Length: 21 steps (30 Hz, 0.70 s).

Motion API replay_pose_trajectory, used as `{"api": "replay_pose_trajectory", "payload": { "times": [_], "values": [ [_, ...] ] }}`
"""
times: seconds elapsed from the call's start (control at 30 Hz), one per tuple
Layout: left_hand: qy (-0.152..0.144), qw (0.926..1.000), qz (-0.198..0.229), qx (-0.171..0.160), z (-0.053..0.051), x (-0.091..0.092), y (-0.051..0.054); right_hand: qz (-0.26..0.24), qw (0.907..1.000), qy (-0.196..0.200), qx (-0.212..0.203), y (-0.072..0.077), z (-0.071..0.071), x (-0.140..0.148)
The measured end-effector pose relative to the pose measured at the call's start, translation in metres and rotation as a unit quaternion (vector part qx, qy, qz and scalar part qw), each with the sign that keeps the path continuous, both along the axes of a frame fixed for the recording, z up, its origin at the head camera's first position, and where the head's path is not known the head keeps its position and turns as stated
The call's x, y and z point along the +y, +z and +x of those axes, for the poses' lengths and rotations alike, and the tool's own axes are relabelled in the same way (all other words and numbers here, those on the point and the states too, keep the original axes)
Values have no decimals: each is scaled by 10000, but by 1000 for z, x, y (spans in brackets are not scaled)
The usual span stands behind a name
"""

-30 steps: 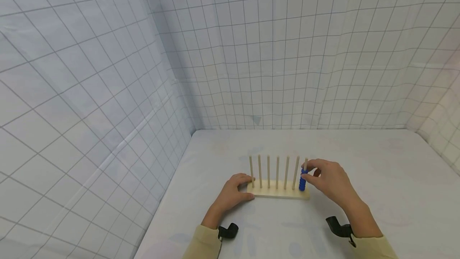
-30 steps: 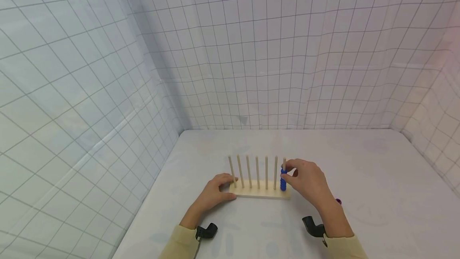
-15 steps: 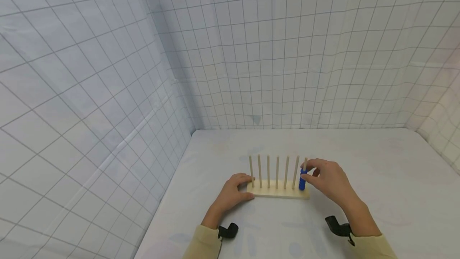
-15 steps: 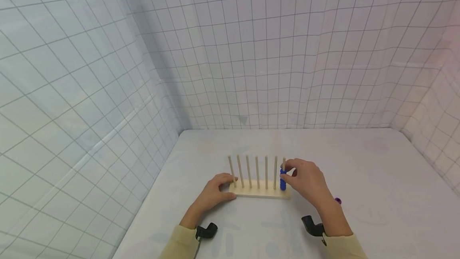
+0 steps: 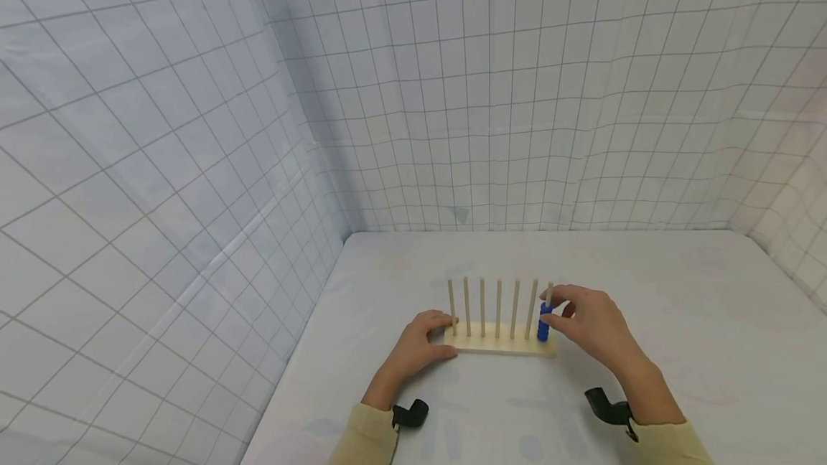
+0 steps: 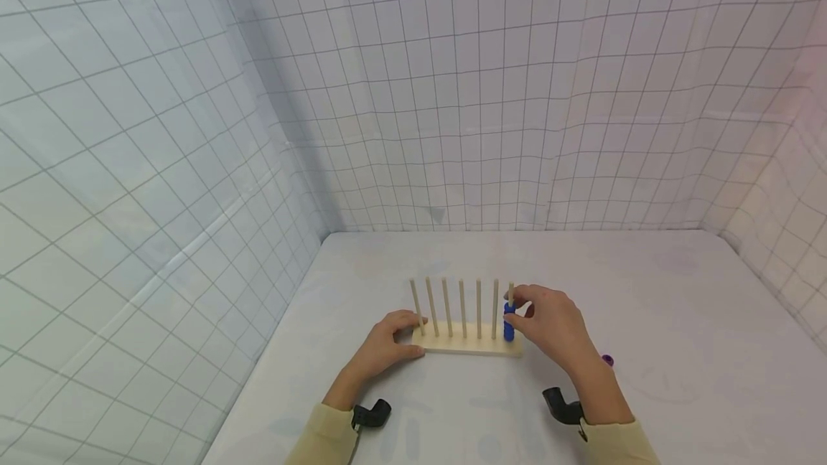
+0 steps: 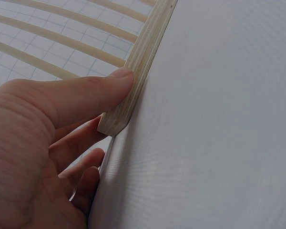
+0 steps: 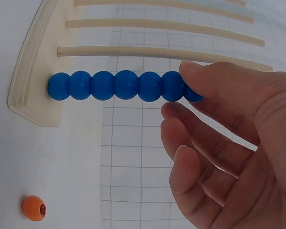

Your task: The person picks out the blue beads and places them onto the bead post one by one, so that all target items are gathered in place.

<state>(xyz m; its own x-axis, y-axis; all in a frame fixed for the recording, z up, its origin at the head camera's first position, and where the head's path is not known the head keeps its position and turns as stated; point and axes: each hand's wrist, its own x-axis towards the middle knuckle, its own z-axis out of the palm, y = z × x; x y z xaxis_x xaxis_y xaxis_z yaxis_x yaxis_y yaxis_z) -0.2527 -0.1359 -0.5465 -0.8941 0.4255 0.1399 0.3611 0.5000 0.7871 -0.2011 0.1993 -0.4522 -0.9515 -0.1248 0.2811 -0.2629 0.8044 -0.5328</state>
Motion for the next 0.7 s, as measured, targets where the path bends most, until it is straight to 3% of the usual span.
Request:
{"api": "replay_pose_trajectory", "payload": {
  "times": [0.7],
  "values": [
    [9,9999,-86,71,-1,0,-1,240,9991,-146,330,12,3,35]
  ]
}}
